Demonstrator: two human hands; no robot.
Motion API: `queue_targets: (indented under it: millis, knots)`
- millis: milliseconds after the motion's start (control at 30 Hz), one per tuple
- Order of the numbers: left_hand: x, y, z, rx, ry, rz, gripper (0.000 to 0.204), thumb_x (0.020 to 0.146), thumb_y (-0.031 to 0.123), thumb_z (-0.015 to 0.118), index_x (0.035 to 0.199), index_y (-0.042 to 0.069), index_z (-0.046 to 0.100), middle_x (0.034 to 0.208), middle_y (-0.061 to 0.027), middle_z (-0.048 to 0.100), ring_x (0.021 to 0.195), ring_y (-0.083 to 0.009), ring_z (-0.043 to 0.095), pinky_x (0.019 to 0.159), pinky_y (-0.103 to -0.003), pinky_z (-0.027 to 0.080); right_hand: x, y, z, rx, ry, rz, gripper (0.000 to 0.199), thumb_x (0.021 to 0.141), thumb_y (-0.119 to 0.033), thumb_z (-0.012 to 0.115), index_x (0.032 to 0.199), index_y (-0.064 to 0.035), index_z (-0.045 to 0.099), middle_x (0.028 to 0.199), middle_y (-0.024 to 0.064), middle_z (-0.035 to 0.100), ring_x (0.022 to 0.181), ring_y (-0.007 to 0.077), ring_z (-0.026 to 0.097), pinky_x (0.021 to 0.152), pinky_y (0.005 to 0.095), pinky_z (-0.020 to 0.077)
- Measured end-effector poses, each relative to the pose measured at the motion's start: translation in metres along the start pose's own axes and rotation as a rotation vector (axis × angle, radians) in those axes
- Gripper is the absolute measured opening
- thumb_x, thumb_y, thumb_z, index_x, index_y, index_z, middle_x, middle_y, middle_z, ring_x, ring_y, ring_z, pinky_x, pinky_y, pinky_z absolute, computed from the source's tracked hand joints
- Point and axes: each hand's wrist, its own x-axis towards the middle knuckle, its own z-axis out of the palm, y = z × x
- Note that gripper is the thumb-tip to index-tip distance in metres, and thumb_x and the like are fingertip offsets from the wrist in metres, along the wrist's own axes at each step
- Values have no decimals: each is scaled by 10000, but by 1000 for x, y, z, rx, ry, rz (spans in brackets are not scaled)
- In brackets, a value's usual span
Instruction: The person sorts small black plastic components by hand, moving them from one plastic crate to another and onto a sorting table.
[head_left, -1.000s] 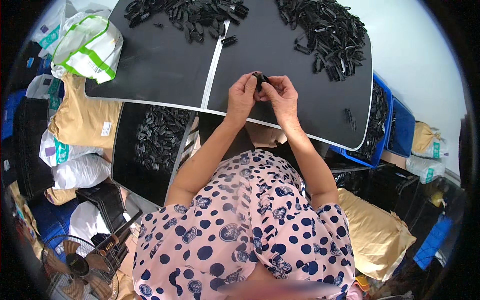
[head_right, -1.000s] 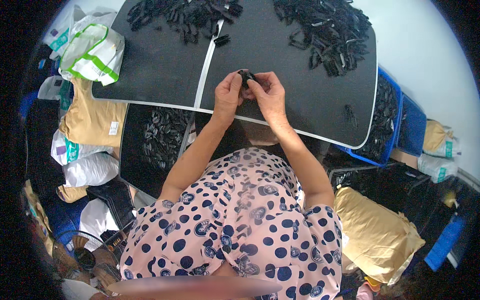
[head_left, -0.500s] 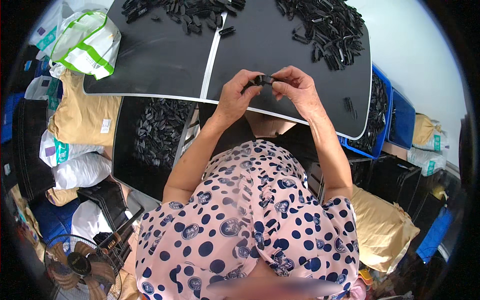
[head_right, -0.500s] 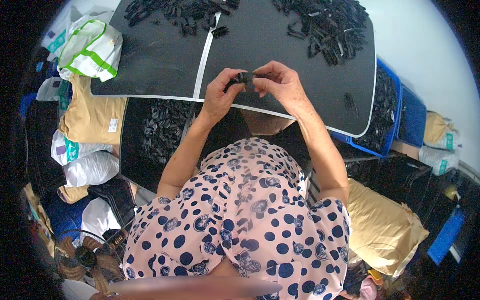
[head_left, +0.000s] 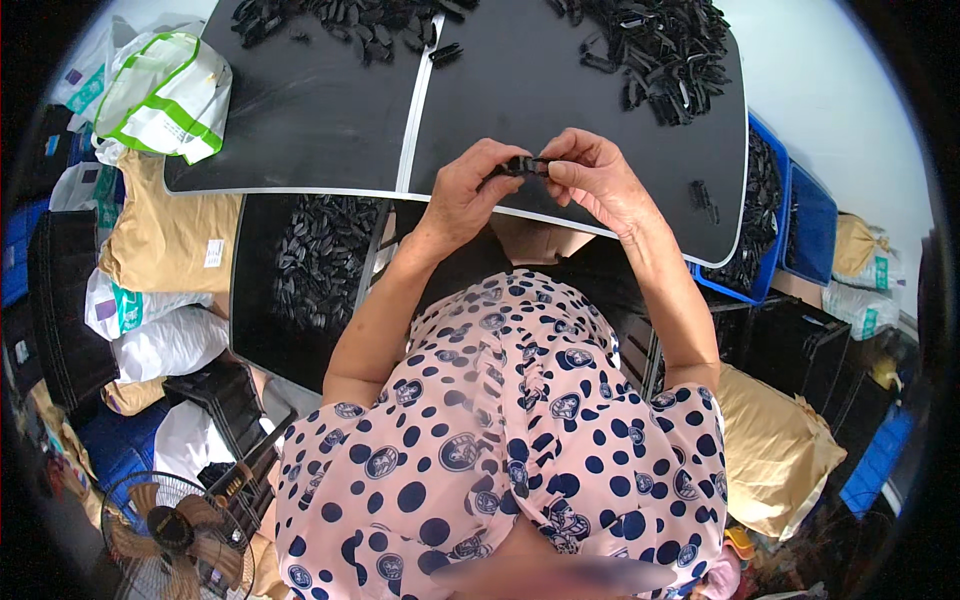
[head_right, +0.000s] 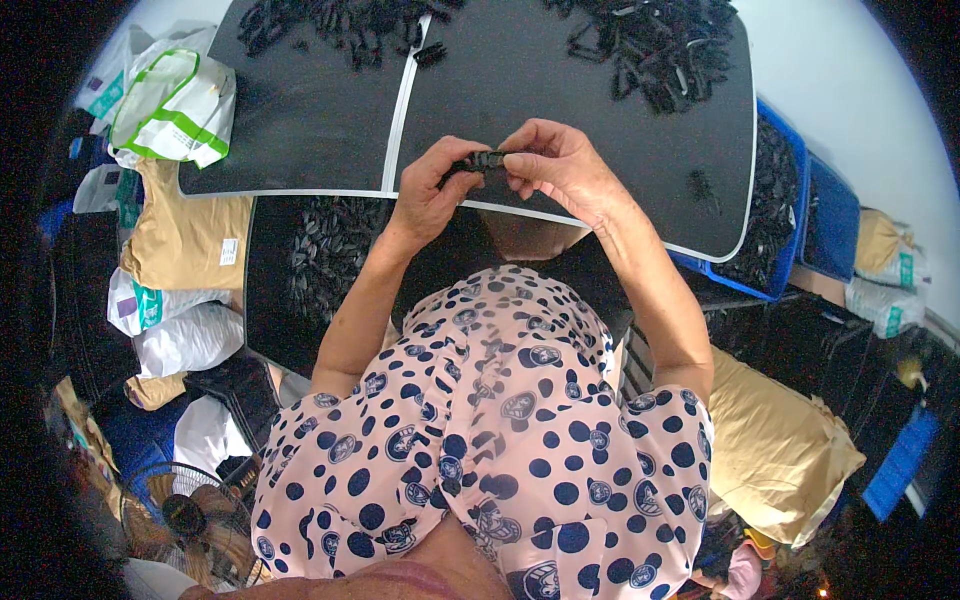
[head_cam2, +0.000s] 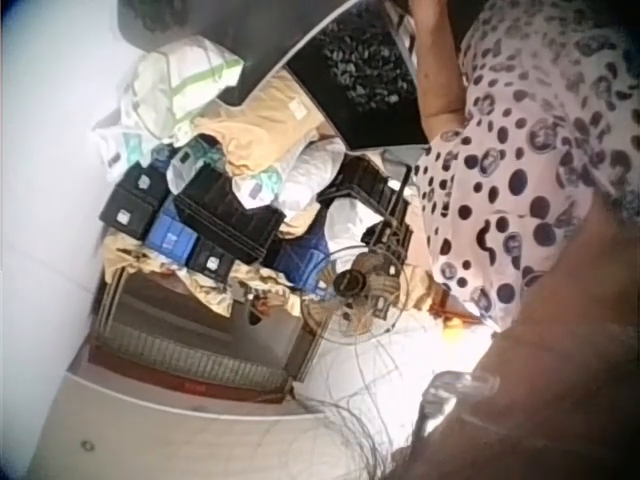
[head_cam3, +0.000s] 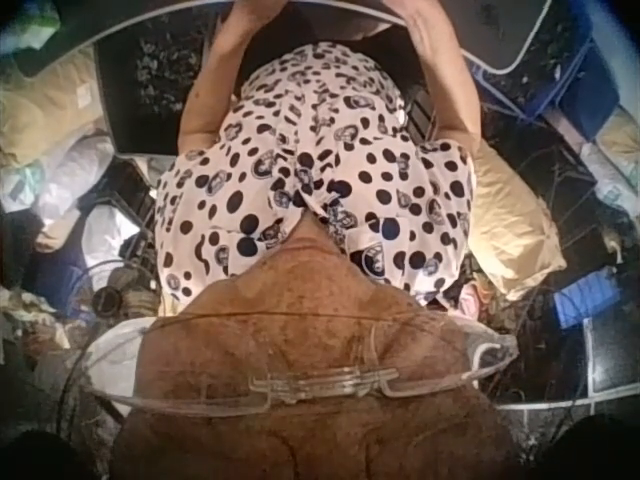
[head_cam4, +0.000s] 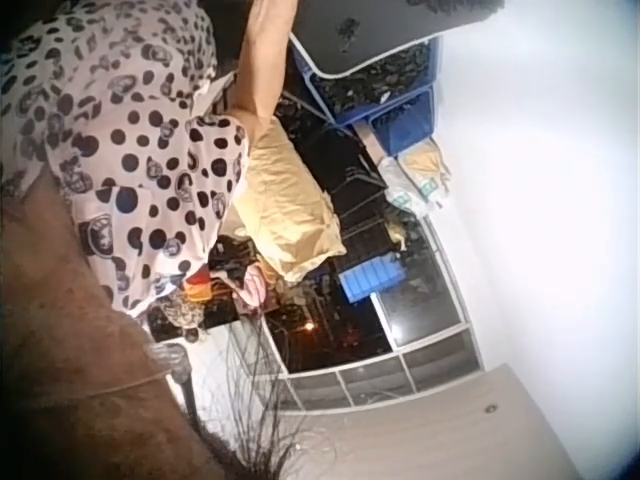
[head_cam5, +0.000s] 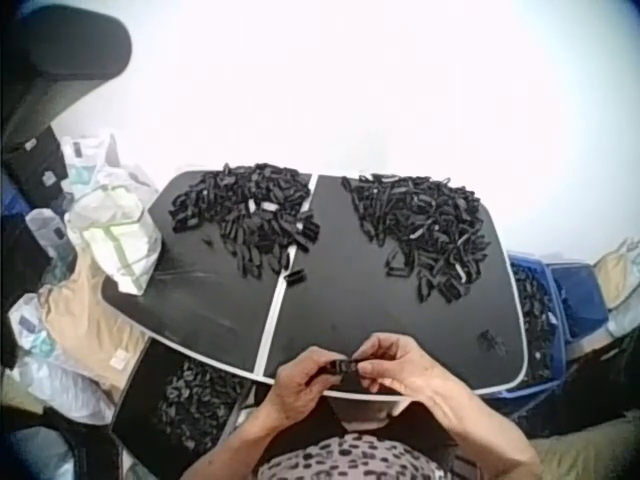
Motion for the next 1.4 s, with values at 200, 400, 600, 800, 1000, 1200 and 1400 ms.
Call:
queue_targets:
  millis: [200,400,600,800,1000,1200,1400]
  knots:
    - [-3,-2,0,-35,-12,-17,246,817,-23,582,1059,20,585,848,-42,545,691,-99,528,589,-227,427,2,1,2,122,43,-29,104,819,12,635,902,15,573,804,95,615,645,138,617,557,213,536]
    - [-6,-3,0,-13,-6,-24,242,812,-20,593,1051,20,588,847,-46,551,708,-111,535,607,-232,433,-1,2,3,-136,79,7,129,823,-52,654,920,1,588,749,61,612,632,109,602,572,214,515]
    - [-12,1,-2,75,6,1,243,784,-38,608,1021,11,599,887,-76,586,787,-182,575,689,-263,460,-7,0,10,-288,50,21,148,812,-76,672,909,-3,587,715,42,599,582,96,574,533,198,473]
    - [-17,9,-8,254,-21,120,228,747,3,658,965,29,595,876,-119,599,748,-275,615,635,-304,500,-7,-1,13,-301,64,182,175,811,-125,686,869,-2,575,699,44,589,578,89,569,491,187,459]
    - [-37,15,-11,314,-57,49,256,719,20,671,958,8,580,809,-133,575,732,-283,604,609,-323,483,1,-1,26,-544,-30,276,189,806,-155,692,828,-23,559,700,38,576,573,100,571,471,194,455]
    - [-59,-2,-10,179,-95,-11,215,776,103,637,971,16,607,864,-122,585,775,-279,613,643,-327,478,-4,40,17,-242,-10,478,219,832,-208,667,923,-56,539,717,32,573,551,130,577,426,212,433]
    - [-70,22,-22,-244,221,-235,198,815,101,629,999,26,635,941,-69,567,804,-177,594,713,-281,481,13,49,56,-102,-298,461,468,901,-446,521,1118,-33,487,880,102,615,743,174,634,508,243,510]
